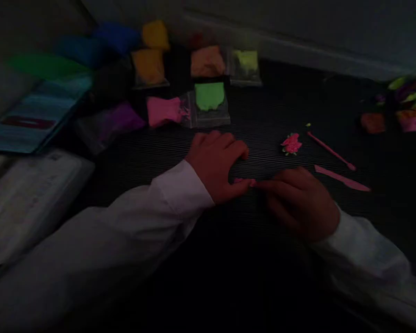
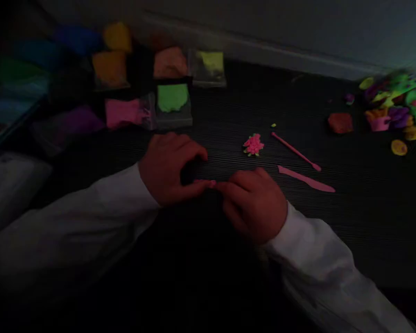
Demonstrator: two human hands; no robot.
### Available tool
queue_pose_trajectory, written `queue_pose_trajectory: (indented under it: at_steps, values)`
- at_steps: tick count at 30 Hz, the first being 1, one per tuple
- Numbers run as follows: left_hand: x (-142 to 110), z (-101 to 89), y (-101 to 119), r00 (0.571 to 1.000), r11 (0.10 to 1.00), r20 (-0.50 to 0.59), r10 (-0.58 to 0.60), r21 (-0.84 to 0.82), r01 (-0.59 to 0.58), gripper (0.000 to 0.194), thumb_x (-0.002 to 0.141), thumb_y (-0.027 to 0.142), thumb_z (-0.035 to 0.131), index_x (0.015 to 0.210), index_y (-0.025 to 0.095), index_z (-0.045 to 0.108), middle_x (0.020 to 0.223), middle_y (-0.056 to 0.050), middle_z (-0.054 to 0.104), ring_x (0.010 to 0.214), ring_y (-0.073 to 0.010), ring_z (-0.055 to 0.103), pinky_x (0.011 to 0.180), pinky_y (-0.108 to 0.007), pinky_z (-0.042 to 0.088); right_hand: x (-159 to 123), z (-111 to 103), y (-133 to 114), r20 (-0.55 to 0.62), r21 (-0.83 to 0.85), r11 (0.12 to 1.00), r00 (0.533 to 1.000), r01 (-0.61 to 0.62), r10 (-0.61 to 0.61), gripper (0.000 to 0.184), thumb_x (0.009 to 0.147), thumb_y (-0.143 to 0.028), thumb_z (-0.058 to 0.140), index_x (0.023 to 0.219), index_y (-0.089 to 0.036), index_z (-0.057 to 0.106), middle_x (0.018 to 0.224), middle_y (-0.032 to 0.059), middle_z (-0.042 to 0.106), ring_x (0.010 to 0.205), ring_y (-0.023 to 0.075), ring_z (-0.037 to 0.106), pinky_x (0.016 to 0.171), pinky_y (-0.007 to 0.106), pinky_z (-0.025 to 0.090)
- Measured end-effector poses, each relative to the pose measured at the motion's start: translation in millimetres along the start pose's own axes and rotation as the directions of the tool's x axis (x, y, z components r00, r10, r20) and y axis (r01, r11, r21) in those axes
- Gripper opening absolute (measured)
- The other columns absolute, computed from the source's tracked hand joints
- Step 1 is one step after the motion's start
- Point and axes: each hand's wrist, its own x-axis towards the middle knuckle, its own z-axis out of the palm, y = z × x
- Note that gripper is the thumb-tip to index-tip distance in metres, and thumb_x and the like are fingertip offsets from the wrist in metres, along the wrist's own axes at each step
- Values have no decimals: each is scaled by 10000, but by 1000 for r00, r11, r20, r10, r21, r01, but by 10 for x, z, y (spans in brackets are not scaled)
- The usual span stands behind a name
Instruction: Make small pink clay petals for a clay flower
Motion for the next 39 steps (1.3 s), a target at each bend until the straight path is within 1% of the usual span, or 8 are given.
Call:
queue_pose_trajectory:
  at_steps: [9, 19, 27, 35, 39]
  values:
    - [57, 101, -65, 999, 999, -15, 31, -14, -31, 378, 585, 482, 448, 812, 182, 481, 757, -30, 483, 733, -193, 422, 633, -334, 248, -8, -23, -11, 5, 14, 1000, 1000, -14, 14, 265, 709, -214, 410, 952, -183, 512, 777, 42, 505, 669, 139, 427, 621, 290, 293]
    - [58, 101, -70, 999, 999, -13, 37, -15, -37, 375, 587, 477, 443, 811, 179, 476, 761, -31, 480, 746, -196, 412, 628, -334, 236, 7, -21, -15, 11, -5, 1000, 1000, -9, 9, 270, 710, -230, 411, 960, -195, 508, 766, 39, 499, 656, 140, 409, 606, 290, 288]
    - [43, 85, -60, 999, 999, -7, 36, -23, -36, 369, 589, 470, 447, 816, 181, 471, 776, -33, 474, 767, -200, 406, 633, -330, 232, -16, -40, -3, 8, 17, 999, 1000, -29, 29, 277, 706, -221, 415, 968, -203, 506, 786, 42, 490, 674, 143, 413, 615, 291, 297]
    - [39, 66, -44, 1000, 999, 7, 20, -30, -20, 381, 585, 475, 455, 825, 180, 477, 796, -37, 477, 772, -201, 413, 644, -335, 239, 0, -29, -13, 23, -18, 1000, 1000, 4, -4, 278, 701, -228, 418, 960, -206, 515, 760, 41, 487, 648, 138, 402, 598, 288, 290]
    - [40, 74, -42, 1000, 1000, -3, 21, -22, -21, 374, 582, 471, 464, 823, 185, 479, 785, -32, 480, 772, -202, 412, 648, -338, 238, -4, -39, -11, 19, -19, 1000, 1000, 18, -18, 285, 701, -226, 417, 968, -203, 513, 762, 44, 487, 650, 139, 404, 601, 291, 290]
